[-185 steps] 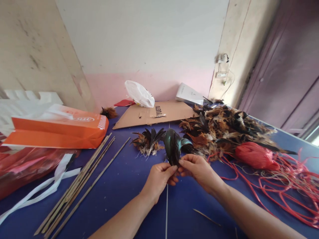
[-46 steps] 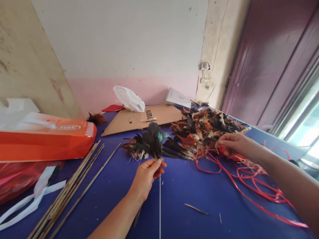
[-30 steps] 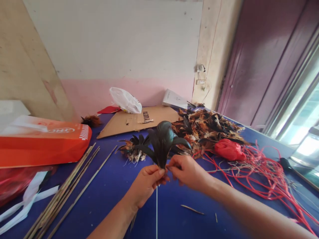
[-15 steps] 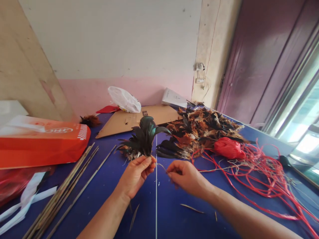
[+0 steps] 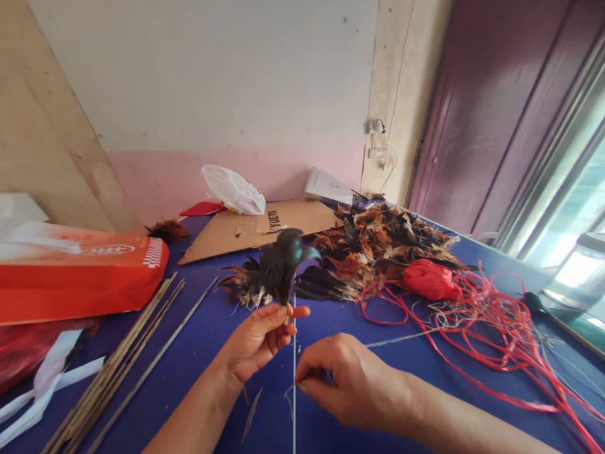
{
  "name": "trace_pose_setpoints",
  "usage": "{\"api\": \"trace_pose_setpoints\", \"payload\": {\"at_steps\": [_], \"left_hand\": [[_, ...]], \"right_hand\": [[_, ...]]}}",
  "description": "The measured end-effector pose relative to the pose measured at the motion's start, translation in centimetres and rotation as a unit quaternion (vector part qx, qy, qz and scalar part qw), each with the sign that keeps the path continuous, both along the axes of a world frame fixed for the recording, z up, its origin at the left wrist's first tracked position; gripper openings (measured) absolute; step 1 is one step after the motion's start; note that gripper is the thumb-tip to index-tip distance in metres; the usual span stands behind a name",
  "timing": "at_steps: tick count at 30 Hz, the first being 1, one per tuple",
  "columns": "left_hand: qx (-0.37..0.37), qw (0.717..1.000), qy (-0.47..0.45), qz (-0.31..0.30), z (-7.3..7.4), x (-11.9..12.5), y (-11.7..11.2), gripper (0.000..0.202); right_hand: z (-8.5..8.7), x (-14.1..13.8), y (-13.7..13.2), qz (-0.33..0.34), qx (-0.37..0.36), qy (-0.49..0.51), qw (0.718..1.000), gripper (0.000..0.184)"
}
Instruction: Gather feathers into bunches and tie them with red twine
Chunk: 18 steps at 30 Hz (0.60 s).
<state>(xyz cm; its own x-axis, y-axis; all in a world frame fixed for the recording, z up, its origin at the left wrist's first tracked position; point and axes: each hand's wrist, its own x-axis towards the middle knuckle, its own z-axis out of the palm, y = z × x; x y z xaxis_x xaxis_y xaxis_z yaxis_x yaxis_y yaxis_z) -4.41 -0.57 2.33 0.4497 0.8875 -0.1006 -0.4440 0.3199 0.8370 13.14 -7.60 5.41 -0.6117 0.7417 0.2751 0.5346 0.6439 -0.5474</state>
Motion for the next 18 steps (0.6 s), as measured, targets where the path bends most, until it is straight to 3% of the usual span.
{"api": "trace_pose_setpoints", "payload": {"at_steps": [4, 9, 13, 15, 18], "left_hand": [[-0.019, 0.995, 0.019, -0.092, -0.6, 0.4, -0.4, 0.009], [-0.016, 0.992, -0.067, -0.103, -1.0, 0.6, -0.6, 0.006], [-0.033, 0.99, -0.098, -0.096, -1.1, 0.8, -0.9, 0.004], [-0.037, 0.99, -0.112, -0.079, -1.1, 0.8, -0.8, 0.006], [-0.036, 0.991, -0.118, -0.048, -1.2, 0.8, -0.5, 0.006]], "right_hand": [[0.2, -0.4, -0.4, 0.044, 0.099, -0.021, 0.994, 0.013], [0.1, -0.9, -0.6, 0.07, 0.138, -0.026, 0.988, 0.011], [0.2, -1.1, -0.7, 0.103, 0.128, -0.022, 0.986, 0.012], [0.4, -0.6, -0.7, 0.088, 0.11, -0.017, 0.99, 0.013], [1.0, 1.7, -0.1, 0.0, 0.101, 0.018, 0.995, 0.016]]}}
